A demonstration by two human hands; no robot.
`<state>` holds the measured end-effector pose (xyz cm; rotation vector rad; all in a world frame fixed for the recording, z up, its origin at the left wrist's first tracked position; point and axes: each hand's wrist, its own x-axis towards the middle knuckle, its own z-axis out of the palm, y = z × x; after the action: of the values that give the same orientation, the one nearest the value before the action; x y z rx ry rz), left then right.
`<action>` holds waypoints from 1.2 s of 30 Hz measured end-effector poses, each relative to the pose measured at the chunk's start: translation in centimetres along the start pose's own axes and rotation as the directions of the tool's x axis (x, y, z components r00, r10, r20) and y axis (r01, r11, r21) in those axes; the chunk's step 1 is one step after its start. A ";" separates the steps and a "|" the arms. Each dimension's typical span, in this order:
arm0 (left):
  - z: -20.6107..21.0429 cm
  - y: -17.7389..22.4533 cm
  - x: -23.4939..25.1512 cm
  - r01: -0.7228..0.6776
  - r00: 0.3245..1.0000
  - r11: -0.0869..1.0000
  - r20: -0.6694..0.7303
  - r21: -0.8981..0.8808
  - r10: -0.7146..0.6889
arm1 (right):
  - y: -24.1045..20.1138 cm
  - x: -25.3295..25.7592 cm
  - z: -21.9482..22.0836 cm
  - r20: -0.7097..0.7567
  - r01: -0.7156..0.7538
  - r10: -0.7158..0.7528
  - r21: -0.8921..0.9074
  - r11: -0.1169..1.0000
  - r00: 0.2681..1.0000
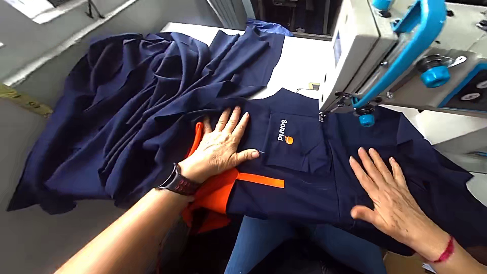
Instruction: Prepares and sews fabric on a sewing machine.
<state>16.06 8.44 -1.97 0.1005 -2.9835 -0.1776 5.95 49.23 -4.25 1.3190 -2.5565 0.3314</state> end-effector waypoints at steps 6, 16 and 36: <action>-0.6 -0.1 -2.9 -0.066 0.998 0.998 0.020 -0.017 0.067 | 9.7 -4.6 -2.7 0.055 0.038 -0.038 0.007 0.999 0.998; -0.7 1.0 2.9 -0.766 0.638 0.619 -0.080 -0.176 0.766 | -0.3 5.8 -2.8 -0.284 0.351 -0.347 -0.039 0.936 0.894; -2.3 -1.9 2.2 -0.705 0.683 0.674 0.043 -0.222 0.729 | -5.4 5.1 1.2 -0.329 0.275 -0.186 0.246 0.929 0.926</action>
<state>14.38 6.09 0.39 -1.1426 -2.8348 -0.3699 7.34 41.91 -3.31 1.5192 -2.1284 0.8161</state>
